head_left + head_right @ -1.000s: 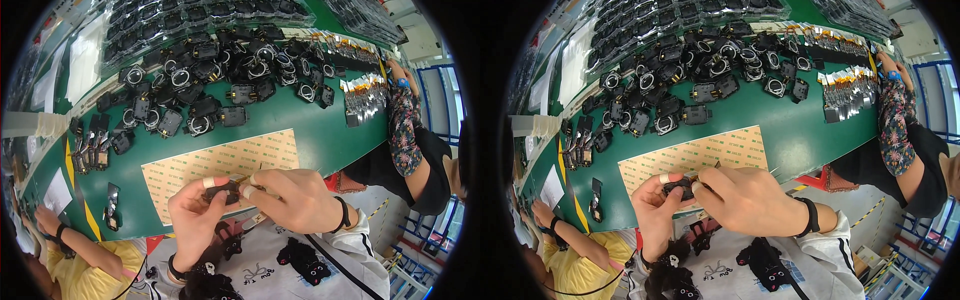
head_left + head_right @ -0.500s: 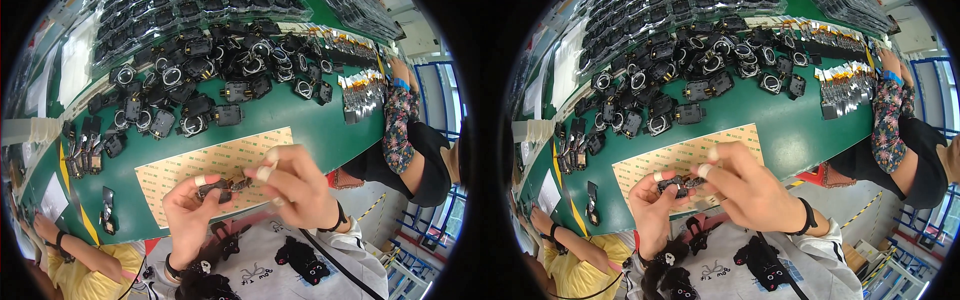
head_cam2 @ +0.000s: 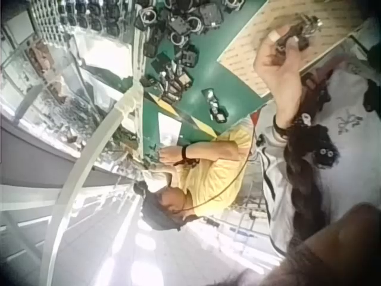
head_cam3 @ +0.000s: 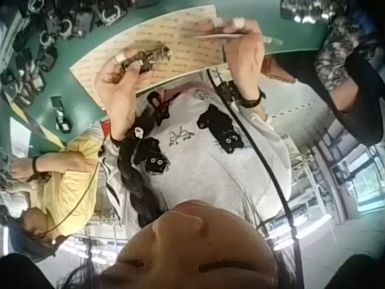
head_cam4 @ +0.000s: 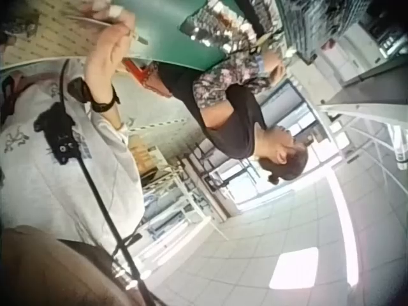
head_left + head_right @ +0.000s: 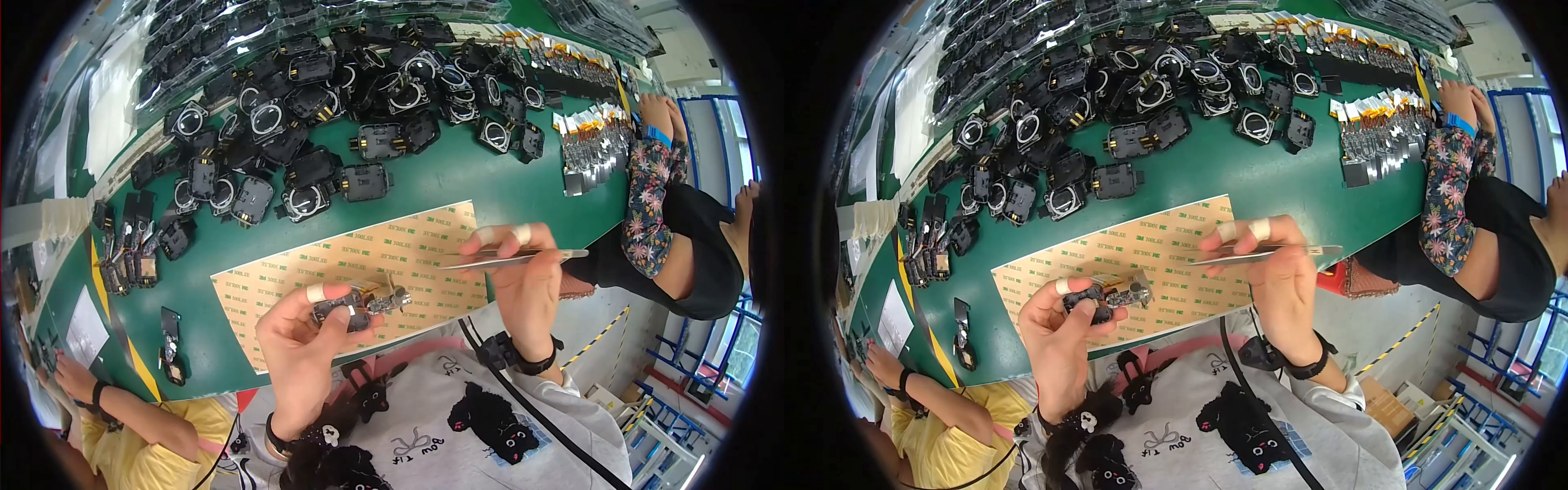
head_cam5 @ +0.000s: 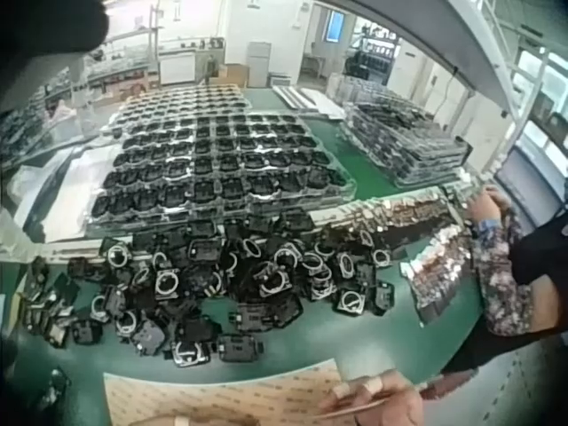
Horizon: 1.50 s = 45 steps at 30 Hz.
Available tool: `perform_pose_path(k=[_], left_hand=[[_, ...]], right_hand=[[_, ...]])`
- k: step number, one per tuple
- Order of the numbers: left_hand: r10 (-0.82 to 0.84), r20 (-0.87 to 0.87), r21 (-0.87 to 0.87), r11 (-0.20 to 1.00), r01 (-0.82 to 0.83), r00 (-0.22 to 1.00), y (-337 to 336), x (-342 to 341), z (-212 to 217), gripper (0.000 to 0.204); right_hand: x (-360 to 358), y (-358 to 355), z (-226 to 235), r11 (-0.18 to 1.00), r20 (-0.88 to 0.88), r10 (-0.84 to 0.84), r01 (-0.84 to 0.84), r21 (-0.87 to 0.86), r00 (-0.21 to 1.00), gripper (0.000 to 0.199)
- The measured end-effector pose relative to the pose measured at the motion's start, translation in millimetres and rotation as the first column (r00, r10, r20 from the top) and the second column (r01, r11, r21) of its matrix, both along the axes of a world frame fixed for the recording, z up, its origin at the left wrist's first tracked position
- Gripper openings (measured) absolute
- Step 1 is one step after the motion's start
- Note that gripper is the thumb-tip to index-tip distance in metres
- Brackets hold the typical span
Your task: The person uses tweezers to peel adhesive squares from a sheet and applies them to electronic components, including a circuit board and a battery. They then press the components together and fit them into a black plastic housing before setting the assembly aside.
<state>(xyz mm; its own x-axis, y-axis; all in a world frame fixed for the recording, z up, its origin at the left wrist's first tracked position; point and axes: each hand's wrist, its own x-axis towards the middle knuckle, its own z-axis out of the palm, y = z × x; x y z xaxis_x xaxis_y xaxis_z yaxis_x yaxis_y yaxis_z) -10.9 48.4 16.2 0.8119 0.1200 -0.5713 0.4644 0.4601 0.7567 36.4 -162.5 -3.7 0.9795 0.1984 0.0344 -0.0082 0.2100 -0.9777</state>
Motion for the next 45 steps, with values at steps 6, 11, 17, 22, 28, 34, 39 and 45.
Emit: perform_pose_path(k=[6, 11, 17, 22, 28, 34, 39, 45], left_hand=[[0.032, 0.028, 0.067, 0.997, -0.034, 0.999, -10.9, 3.8, -2.5, 0.016], [0.074, 0.053, -0.001, 0.997, -0.074, 0.996, -23.4, 18.9, -3.4, 0.016], [0.169, 0.111, -0.036, 0.986, -0.165, 0.979, -52.1, 40.3, -19.9, 0.018], [0.152, 0.212, 0.058, 0.984, -0.167, 0.965, -59.9, 38.7, -35.1, 0.017], [0.208, 0.180, -0.020, 0.978, -0.208, 0.961, -59.1, 43.2, -22.3, 0.020], [0.270, 0.232, -0.192, 0.955, -0.228, 0.934, -82.9, 68.4, -16.5, 0.021], [0.234, 0.276, -0.087, 0.972, -0.218, 0.932, -99.5, 78.0, -35.0, 0.019], [0.196, 0.323, -0.002, 0.979, -0.206, 0.926, -102.0, 76.5, -40.0, 0.019]], right_hand=[[-7.5, 1.3, -18.6, 0.999, -0.194, -0.052, 0.048, -0.025, 0.980, 0.023], [-3.7, -2.0, -21.3, 0.992, -0.263, -0.031, 0.062, 0.107, 0.964, 0.027], [8.0, -5.2, -15.2, 0.998, -0.269, -0.045, 0.053, 0.021, 0.962, 0.021], [24.3, -12.8, -13.7, 0.997, -0.251, -0.078, 0.079, -0.003, 0.965, 0.019], [54.4, -23.6, -0.6, 0.996, -0.267, -0.056, 0.035, -0.083, 0.962, 0.017], [75.7, -42.2, 2.6, 0.973, -0.245, 0.030, -0.085, -0.214, 0.969, 0.014], [90.6, -48.8, 4.5, 0.955, -0.303, 0.108, -0.184, -0.233, 0.947, 0.014], [89.3, -55.1, 2.3, 0.963, -0.267, 0.141, -0.195, -0.188, 0.953, 0.012]])
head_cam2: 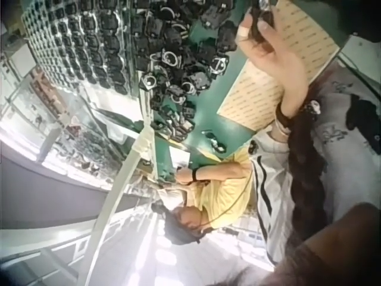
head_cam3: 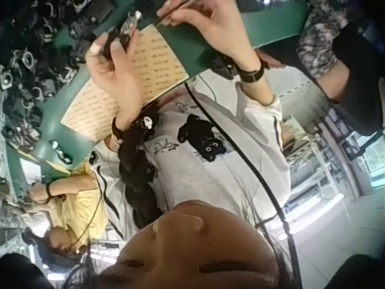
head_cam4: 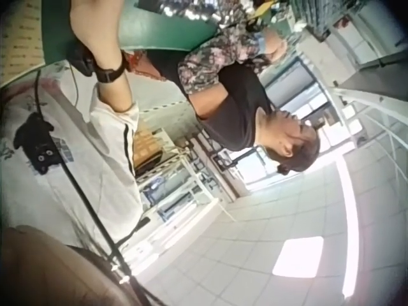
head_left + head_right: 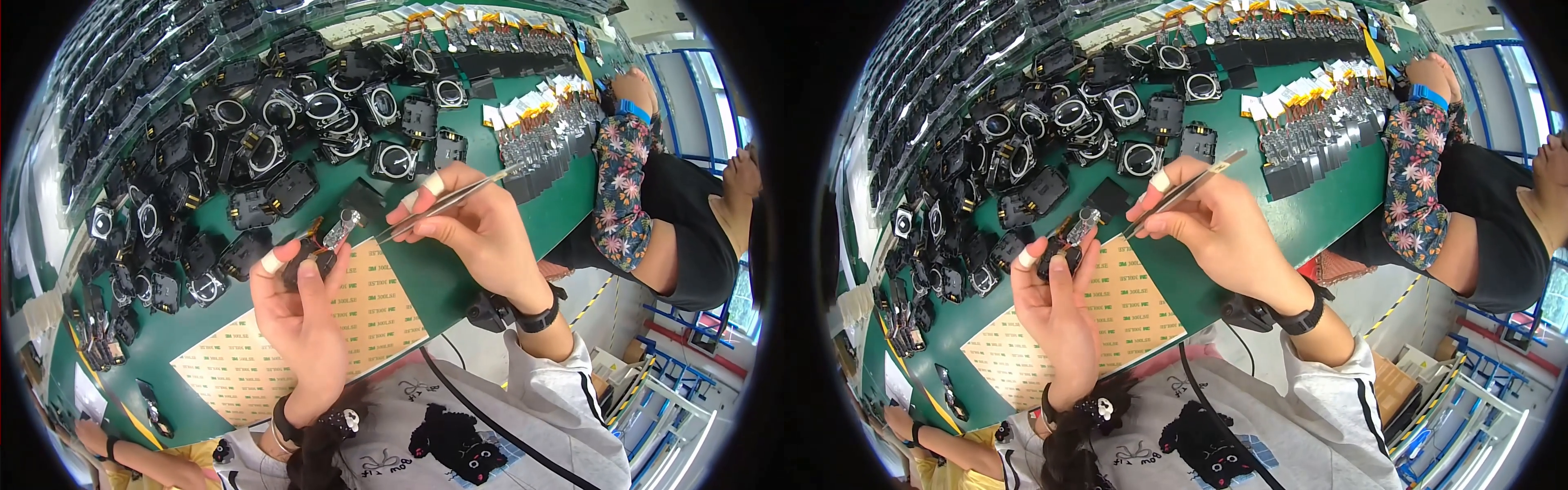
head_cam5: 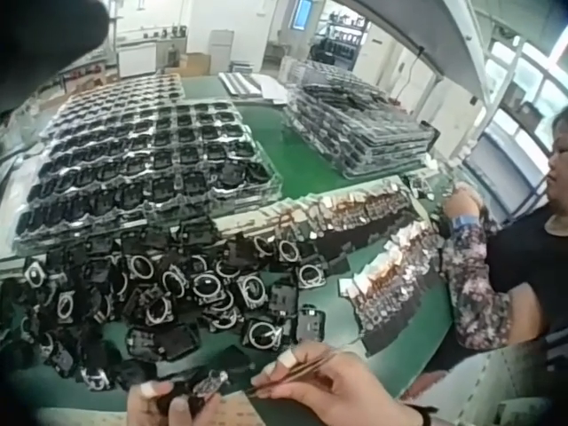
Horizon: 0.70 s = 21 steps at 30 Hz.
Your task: The person uses tweezers to peel adhesive squares from a sheet and applies them to electronic components, including a circuit board and a battery. They then press the components together and fit them into a black plastic housing before setting the assembly aside.
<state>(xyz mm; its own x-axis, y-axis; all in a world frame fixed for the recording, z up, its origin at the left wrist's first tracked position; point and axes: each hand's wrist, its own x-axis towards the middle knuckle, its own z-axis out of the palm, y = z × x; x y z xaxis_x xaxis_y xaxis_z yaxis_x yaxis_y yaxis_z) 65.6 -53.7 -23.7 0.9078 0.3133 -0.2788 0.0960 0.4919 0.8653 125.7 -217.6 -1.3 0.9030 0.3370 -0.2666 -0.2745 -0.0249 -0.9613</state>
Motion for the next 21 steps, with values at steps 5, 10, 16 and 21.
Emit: perform_pose_path(k=[5, 10, 16, 21], left_hand=[[0.000, -0.014, 0.017, 1.000, 0.000, 1.000, -1.7, 1.0, 0.2, 0.019], [-0.005, -0.015, 0.021, 1.000, 0.006, 1.000, -0.8, 1.5, -0.3, 0.019], [-0.007, -0.004, 0.047, 0.999, 0.007, 1.000, -2.0, 0.6, -0.3, 0.018], [-0.008, -0.020, 0.075, 0.997, 0.010, 1.000, -2.3, 1.0, 0.3, 0.018]], right_hand=[[-0.3, -0.1, -4.3, 1.000, 0.041, 0.026, -0.025, -0.017, 0.999, 0.011], [1.0, 1.2, -5.0, 0.999, 0.063, 0.036, -0.035, -0.016, 0.997, 0.011], [6.2, 0.4, 0.6, 0.996, 0.018, 0.065, -0.063, -0.067, 0.998, 0.011], [11.9, 0.5, -2.1, 0.998, -0.082, 0.050, -0.053, -0.035, 0.995, 0.009]])
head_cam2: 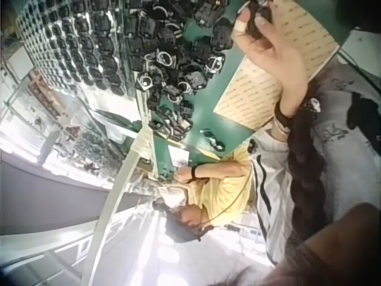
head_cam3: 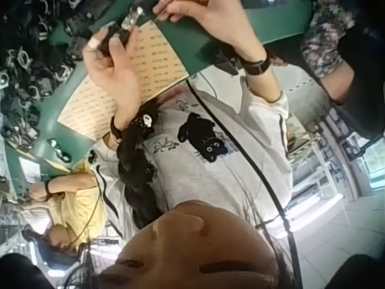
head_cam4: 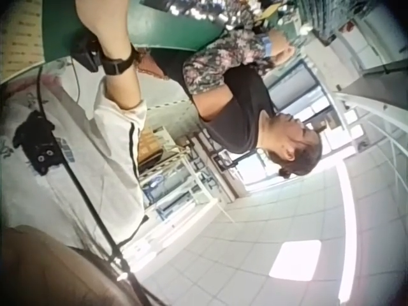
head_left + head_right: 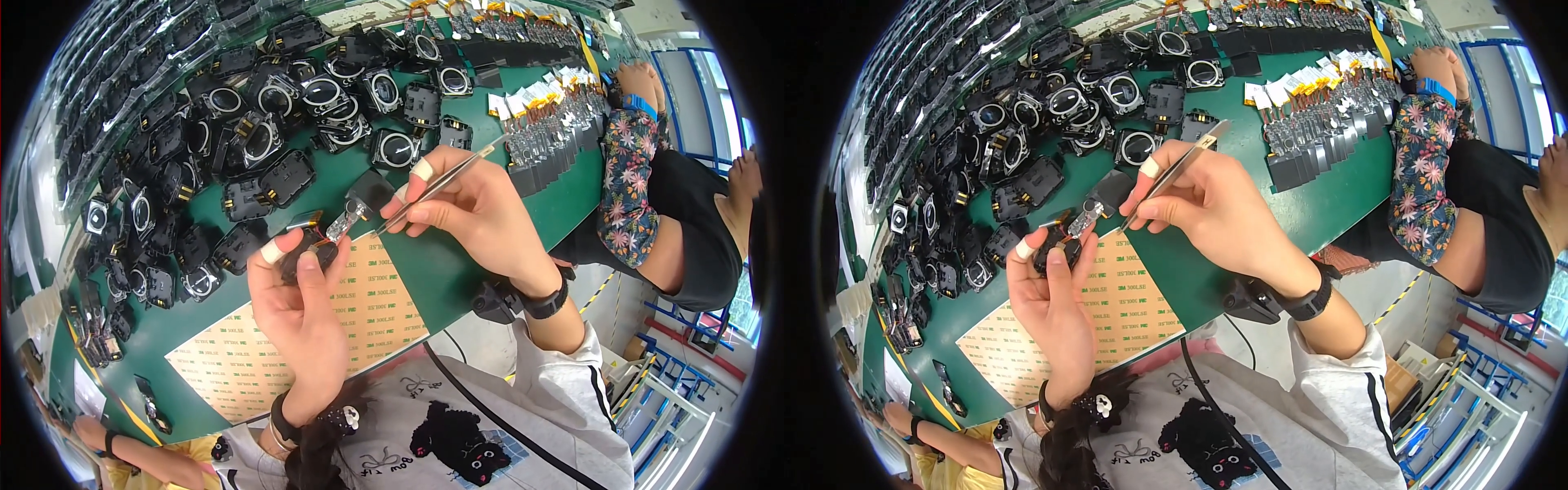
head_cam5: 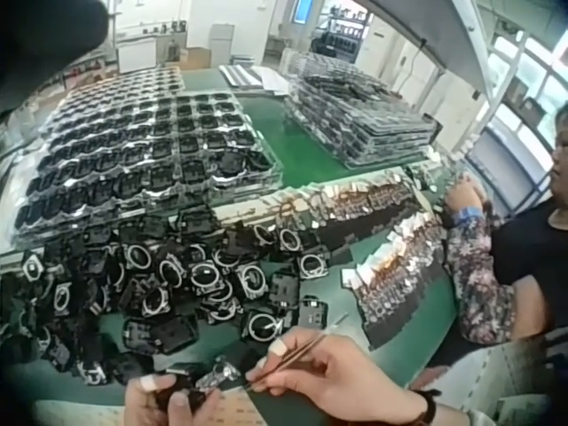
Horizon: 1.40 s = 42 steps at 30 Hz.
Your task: The person uses tweezers to peel adhesive squares from a sheet and applies them to electronic components, including a circuit board and a battery. They then press the components together and fit them into a black plastic housing before setting the assembly aside.
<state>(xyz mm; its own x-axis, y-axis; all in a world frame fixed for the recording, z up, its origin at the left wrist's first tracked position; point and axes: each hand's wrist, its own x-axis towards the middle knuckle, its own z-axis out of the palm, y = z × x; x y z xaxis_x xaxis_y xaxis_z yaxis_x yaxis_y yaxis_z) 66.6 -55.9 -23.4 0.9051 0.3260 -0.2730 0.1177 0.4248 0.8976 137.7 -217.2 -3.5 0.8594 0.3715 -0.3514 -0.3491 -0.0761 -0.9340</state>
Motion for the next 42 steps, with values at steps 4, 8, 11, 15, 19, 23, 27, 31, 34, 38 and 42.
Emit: perform_pose_path(k=[4, 8, 11, 15, 19, 23, 27, 31, 34, 38, 42], left_hand=[[-0.014, 0.001, -0.005, 1.000, 0.014, 1.000, -2.1, 0.6, 0.8, 0.018], [-0.001, -0.007, 0.020, 1.000, 0.001, 1.000, -0.8, 0.1, 1.4, 0.018], [-0.007, -0.004, 0.031, 0.999, 0.007, 1.000, -1.9, -0.1, 1.3, 0.018], [-0.011, 0.022, 0.077, 0.997, 0.009, 1.000, -3.1, -3.2, -1.4, 0.017], [0.005, 0.066, 0.131, 0.991, -0.013, 0.998, -6.6, -5.8, -3.6, 0.017], [0.045, 0.049, 0.131, 0.990, -0.051, 0.998, -9.6, -12.5, 0.8, 0.016], [-0.012, 0.046, 0.103, 0.995, 0.007, 0.999, -15.3, -31.6, -1.9, 0.016], [0.023, -0.004, 0.058, 0.998, -0.023, 1.000, -8.2, -17.8, 6.7, 0.016], [0.013, 0.001, 0.130, 0.991, -0.013, 1.000, -8.8, -23.9, 1.6, 0.016], [0.004, 0.008, 0.192, 0.981, -0.005, 1.000, -10.9, -24.8, -1.5, 0.016], [-0.010, 0.002, 0.189, 0.982, 0.010, 1.000, -10.5, -25.5, -1.7, 0.016]], right_hand=[[1.3, -3.3, 1.8, 0.999, -0.048, -0.030, 0.031, 0.015, 0.998, 0.009], [0.8, -6.5, -1.7, 0.999, -0.013, 0.032, -0.032, -0.004, 0.999, 0.010], [-4.3, -13.3, -4.6, 0.996, 0.057, 0.070, -0.072, 0.049, 0.996, 0.009], [-16.7, -21.6, -7.2, 0.989, 0.268, 0.139, -0.147, 0.010, 0.953, 0.010], [-25.1, -26.7, -6.9, 0.981, 0.288, 0.139, -0.172, 0.094, 0.948, 0.010], [-25.6, -24.1, -14.7, 0.988, 0.331, 0.113, -0.140, 0.059, 0.937, 0.009], [-26.9, -18.4, -13.3, 0.995, 0.283, 0.054, -0.074, 0.062, 0.958, 0.009], [-25.5, -17.4, -14.1, 0.991, 0.311, 0.112, -0.130, 0.035, 0.944, 0.009], [-28.9, -18.7, -15.4, 0.991, 0.262, 0.088, -0.111, 0.076, 0.961, 0.009], [-26.7, -22.2, -13.2, 0.975, 0.338, 0.157, -0.199, 0.095, 0.928, 0.012], [-25.2, -23.4, -14.6, 0.954, 0.375, 0.221, -0.279, 0.106, 0.900, 0.014]])
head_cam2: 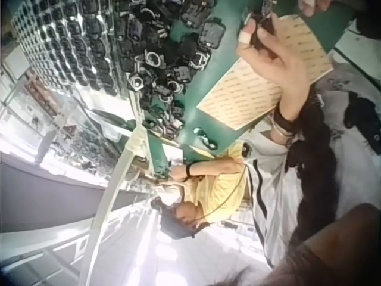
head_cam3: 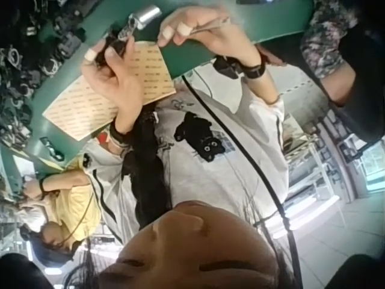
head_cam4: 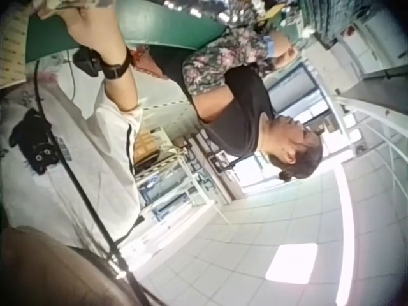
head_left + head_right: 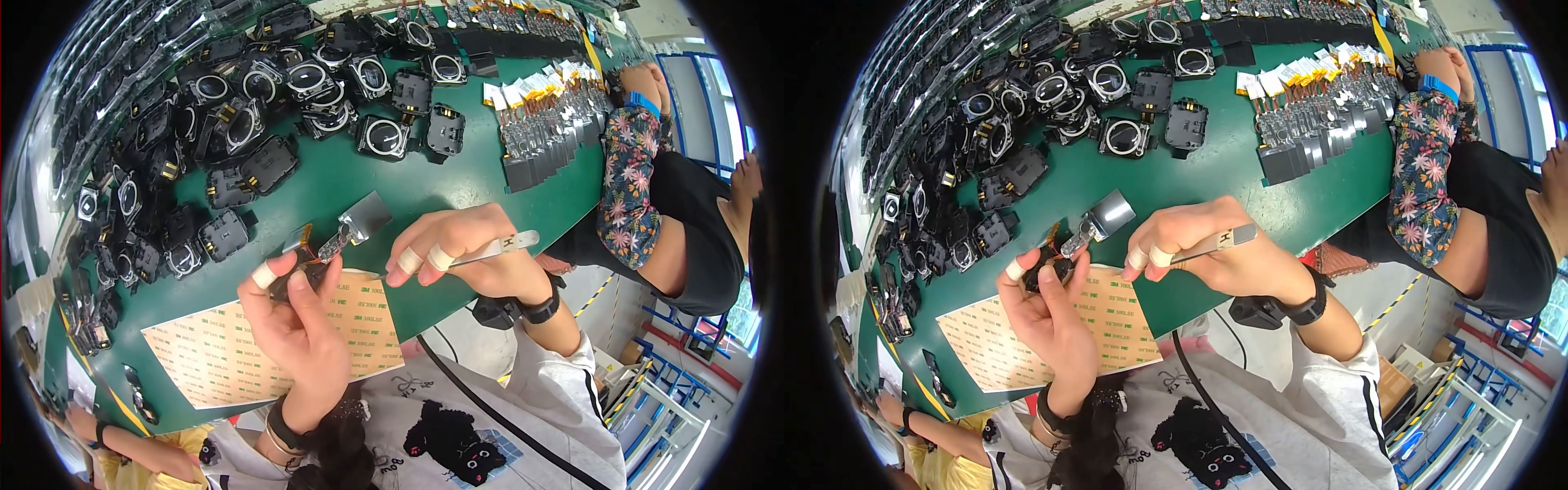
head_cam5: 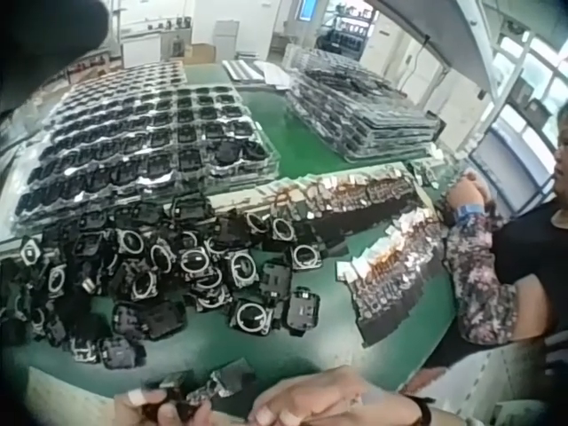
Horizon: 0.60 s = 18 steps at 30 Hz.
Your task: The person uses tweezers to peel adhesive squares from a sheet and applies them to electronic components, including a circuit board and a battery. They then press the components together and fit them into a black plastic housing before setting the assembly aside.
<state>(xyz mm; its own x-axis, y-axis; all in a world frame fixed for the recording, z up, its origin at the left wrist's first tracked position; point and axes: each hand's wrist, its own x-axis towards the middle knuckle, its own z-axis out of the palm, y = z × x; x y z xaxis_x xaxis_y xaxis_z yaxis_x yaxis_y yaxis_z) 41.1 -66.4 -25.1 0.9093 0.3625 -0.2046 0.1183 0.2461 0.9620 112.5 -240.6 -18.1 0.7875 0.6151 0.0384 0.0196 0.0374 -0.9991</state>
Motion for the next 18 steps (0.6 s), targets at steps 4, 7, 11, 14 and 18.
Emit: perform_pose_path(k=[4, 7, 11, 14, 18], left_hand=[[0.022, 0.001, 0.033, 0.999, -0.022, 1.000, -1.2, 0.5, 0.7, 0.016], [0.028, 0.006, 0.039, 0.999, -0.028, 1.000, -1.2, 0.2, -0.3, 0.016], [0.024, 0.009, 0.043, 0.999, -0.024, 1.000, -1.4, 0.3, -0.5, 0.016], [0.034, 0.000, 0.054, 0.998, -0.034, 0.999, -2.9, 0.5, -0.2, 0.016], [0.033, 0.010, 0.032, 0.999, -0.034, 0.999, -1.2, 0.0, -0.4, 0.016]], right_hand=[[2.4, -0.9, 1.7, 0.999, 0.078, 0.047, -0.045, -0.027, 0.996, 0.015], [-0.6, 0.5, 1.9, 0.999, -0.053, -0.052, 0.052, 0.006, 0.997, 0.015], [-3.0, 1.3, -1.2, 0.994, -0.031, -0.106, 0.105, -0.043, 0.994, 0.013], [-3.9, 0.7, 0.4, 0.997, -0.046, -0.082, 0.082, -0.004, 0.996, 0.014], [-8.6, 3.4, 2.0, 0.988, -0.153, -0.139, 0.147, 0.043, 0.978, 0.014]])
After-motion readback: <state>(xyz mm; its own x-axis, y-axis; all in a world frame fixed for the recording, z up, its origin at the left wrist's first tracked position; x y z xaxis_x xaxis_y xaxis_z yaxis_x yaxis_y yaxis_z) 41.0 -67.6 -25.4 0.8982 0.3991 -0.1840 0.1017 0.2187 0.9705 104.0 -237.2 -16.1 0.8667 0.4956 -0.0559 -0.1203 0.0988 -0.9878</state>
